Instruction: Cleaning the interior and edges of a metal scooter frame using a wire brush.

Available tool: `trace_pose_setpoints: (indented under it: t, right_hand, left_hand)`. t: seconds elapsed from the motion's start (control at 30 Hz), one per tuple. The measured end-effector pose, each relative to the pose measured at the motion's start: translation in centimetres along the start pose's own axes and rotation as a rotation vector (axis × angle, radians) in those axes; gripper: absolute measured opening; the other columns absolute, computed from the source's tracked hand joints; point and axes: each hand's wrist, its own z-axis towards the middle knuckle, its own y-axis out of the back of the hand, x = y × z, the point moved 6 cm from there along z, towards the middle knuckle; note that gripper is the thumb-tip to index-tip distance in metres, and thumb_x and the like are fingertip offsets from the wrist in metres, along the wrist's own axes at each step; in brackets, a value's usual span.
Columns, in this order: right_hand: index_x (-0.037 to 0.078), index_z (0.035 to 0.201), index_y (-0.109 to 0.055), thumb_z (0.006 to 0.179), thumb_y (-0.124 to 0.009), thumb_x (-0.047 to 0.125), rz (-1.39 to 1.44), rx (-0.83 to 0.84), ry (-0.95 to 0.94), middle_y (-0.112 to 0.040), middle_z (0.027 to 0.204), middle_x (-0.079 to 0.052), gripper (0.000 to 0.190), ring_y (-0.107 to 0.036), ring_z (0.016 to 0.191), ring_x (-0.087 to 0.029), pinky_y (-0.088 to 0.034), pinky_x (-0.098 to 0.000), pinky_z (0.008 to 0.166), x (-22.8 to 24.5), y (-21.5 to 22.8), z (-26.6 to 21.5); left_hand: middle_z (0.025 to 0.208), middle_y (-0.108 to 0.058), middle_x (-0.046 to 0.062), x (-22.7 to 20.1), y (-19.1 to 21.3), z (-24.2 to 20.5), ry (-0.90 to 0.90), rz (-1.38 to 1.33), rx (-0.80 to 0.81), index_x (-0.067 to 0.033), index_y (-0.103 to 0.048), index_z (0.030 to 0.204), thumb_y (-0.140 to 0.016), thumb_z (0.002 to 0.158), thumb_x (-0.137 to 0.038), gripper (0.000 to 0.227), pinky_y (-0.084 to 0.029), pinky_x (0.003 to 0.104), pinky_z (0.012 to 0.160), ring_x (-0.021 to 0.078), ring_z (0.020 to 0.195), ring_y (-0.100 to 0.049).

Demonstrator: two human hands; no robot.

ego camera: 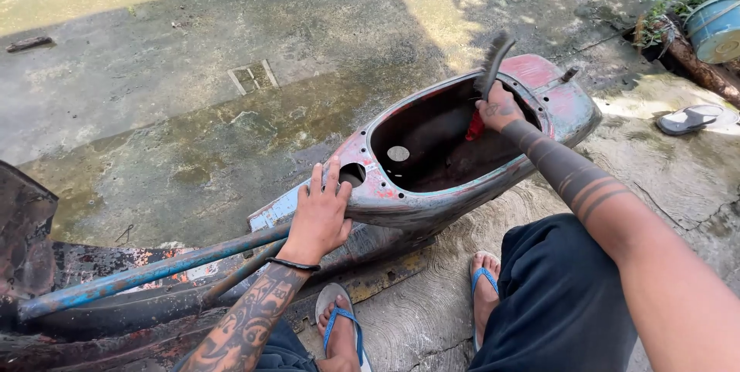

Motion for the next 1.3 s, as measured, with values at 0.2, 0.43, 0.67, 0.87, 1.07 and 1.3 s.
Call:
trace_pose_setpoints:
  t: [0.2, 0.43, 0.67, 0.87, 1.07, 1.3]
  right_hand:
    - [0.001, 0.122, -0.046, 0.094, -0.069, 0.037, -0.089, 0.142, 0.003, -0.069, 0.112, -0.033, 0.05, -0.069, 0.107, -0.05, -0.061, -0.0582, 0.085, 3.4, -9.3, 1.2]
    - [-0.003, 0.134, -0.042, 0.1, -0.054, 0.024, -0.222, 0.521, 0.507, -0.069, 0.115, -0.035, 0.045, -0.066, 0.109, -0.056, -0.053, -0.0622, 0.097, 18.4, -4.5, -12.1]
    - [0.007, 0.123, -0.05, 0.095, -0.059, 0.032, -0.394, 0.256, 0.086, -0.073, 0.109, -0.026, 0.039, -0.071, 0.104, -0.049, -0.059, -0.0581, 0.085, 3.0, -3.4, 0.1]
    - [-0.003, 0.119, -0.049, 0.096, -0.062, 0.036, -0.152, 0.159, -0.065, -0.068, 0.11, -0.036, 0.047, -0.067, 0.103, -0.058, -0.056, -0.0642, 0.085, -1.1, -4.7, 2.4]
    - [-0.005, 0.11, -0.052, 0.096, -0.062, 0.022, -0.131, 0.467, 0.462, -0.072, 0.101, -0.036, 0.032, -0.069, 0.102, -0.054, -0.058, -0.0614, 0.084, 17.6, -6.2, -10.9]
    - [-0.004, 0.106, -0.054, 0.097, -0.063, 0.015, 0.009, 0.426, 0.469, -0.072, 0.093, -0.037, 0.022, -0.07, 0.097, -0.054, -0.057, -0.0614, 0.08, 14.8, 1.0, -9.8]
  left_hand:
    - [0.166, -0.019, 0.024, -0.1, -0.3, -0.1, -0.008, -0.013, -0.021, -0.0116, -0.048, 0.129, -0.071, 0.087, -0.041, 0.056, -0.044, 0.061, 0.107, 0.0488, 0.149, -0.029]
    - [0.168, -0.016, 0.022, -0.1, -0.6, 0.2, 0.004, 0.009, -0.005, -0.0138, -0.048, 0.13, -0.073, 0.083, -0.043, 0.061, -0.044, 0.061, 0.107, 0.0477, 0.149, -0.028]
    - [0.167, -0.018, 0.024, -0.2, 0.0, 0.0, 0.004, 0.005, -0.009, -0.0118, -0.048, 0.131, -0.071, 0.087, -0.041, 0.058, -0.044, 0.059, 0.107, 0.0483, 0.149, -0.029]
    - [0.167, -0.018, 0.024, -0.1, -0.2, -0.1, -0.009, -0.006, -0.037, -0.0119, -0.049, 0.132, -0.073, 0.086, -0.041, 0.059, -0.044, 0.059, 0.105, 0.0491, 0.148, -0.03]
    - [0.167, -0.018, 0.023, -0.3, 0.0, -0.2, 0.003, 0.007, -0.037, -0.0126, -0.048, 0.133, -0.072, 0.087, -0.04, 0.059, -0.045, 0.058, 0.103, 0.0487, 0.147, -0.031]
    - [0.167, -0.017, 0.026, -0.1, 0.0, 0.0, -0.016, 0.013, -0.014, -0.0109, -0.047, 0.131, -0.07, 0.089, -0.041, 0.057, -0.044, 0.06, 0.105, 0.0502, 0.148, -0.029]
